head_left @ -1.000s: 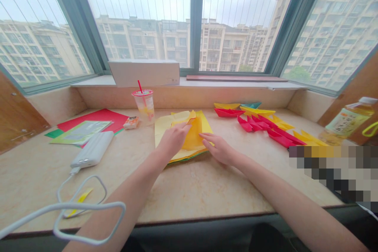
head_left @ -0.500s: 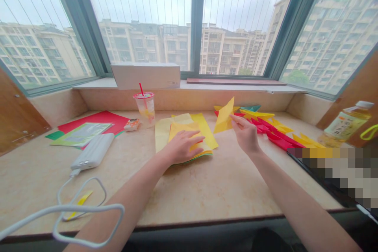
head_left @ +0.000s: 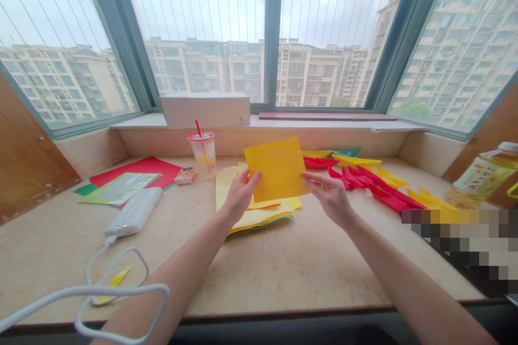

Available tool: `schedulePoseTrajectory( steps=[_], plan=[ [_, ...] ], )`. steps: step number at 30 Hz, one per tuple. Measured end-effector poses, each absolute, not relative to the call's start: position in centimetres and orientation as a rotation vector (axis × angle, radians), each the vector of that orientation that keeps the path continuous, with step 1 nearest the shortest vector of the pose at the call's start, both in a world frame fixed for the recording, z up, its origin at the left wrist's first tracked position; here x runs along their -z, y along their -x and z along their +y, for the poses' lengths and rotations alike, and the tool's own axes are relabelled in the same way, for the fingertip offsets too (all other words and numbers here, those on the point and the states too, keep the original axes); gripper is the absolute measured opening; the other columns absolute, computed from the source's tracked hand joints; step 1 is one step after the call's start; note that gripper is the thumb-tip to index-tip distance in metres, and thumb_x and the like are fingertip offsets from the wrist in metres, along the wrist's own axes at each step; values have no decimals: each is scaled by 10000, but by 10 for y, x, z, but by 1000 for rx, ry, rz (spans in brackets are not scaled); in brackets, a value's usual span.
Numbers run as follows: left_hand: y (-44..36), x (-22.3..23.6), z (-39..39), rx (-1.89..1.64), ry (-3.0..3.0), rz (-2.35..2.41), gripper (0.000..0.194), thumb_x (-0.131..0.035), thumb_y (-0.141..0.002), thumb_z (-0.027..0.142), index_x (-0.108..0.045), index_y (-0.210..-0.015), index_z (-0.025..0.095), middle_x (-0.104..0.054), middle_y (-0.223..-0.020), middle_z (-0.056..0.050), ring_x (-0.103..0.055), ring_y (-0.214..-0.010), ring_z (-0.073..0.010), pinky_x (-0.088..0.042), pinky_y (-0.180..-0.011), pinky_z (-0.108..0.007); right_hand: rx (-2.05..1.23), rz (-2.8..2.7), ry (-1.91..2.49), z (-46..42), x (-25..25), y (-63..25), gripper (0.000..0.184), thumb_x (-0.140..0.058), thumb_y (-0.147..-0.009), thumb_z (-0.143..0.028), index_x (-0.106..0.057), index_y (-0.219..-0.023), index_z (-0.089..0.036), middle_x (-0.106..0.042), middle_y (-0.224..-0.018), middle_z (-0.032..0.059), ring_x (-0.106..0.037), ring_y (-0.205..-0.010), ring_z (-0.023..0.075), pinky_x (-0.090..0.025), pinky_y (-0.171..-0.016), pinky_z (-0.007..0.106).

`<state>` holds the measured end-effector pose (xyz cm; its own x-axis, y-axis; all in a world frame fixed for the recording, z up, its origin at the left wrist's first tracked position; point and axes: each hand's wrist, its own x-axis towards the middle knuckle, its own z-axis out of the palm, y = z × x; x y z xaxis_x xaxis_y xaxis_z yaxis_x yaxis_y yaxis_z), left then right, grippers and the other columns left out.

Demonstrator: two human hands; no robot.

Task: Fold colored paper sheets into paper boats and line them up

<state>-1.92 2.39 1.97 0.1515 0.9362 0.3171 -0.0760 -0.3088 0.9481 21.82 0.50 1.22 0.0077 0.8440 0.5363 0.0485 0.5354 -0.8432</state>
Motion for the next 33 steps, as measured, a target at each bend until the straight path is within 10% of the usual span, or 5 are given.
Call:
schedulePoseTrajectory(
  steps=[6, 14, 33],
  plan=[
    [14, -21, 19, -1248, -1358, 798, 496, -704, -771, 475, -625, -1142, 156, -742, -1041, -102, -721, -877, -245, -570, -796, -376, -977, -1410, 883, 10, -14, -217, 692, -654, -829, -524, -464, -1406, -194, -769, -991, 82, -729, -822, 236, -584, -612, 322],
    [9, -22, 9, -1060, -1399, 766, 453, -705, -786, 451, -682, -1097, 123, -748, -1022, -126, -716, -899, -269, -561, -807, -374, -1063, -1395, 853, 18, -9, -224, 408, -729, -758, -517, -706, -1007, -195, -765, -1010, 85, -733, -881, 261, -591, -793, 403],
    [12, -21, 14, -1139, -1285, 857, 468, -746, -719, 511, -721, -966, 114, -753, -892, -101, -695, -778, -234, -520, -702, -304, -984, -1434, 785, 15, -9, -223, 250, -691, -805, -376, -725, -1002, -227, -737, -829, 27, -644, -650, 150, -544, -634, 293]
  ],
)
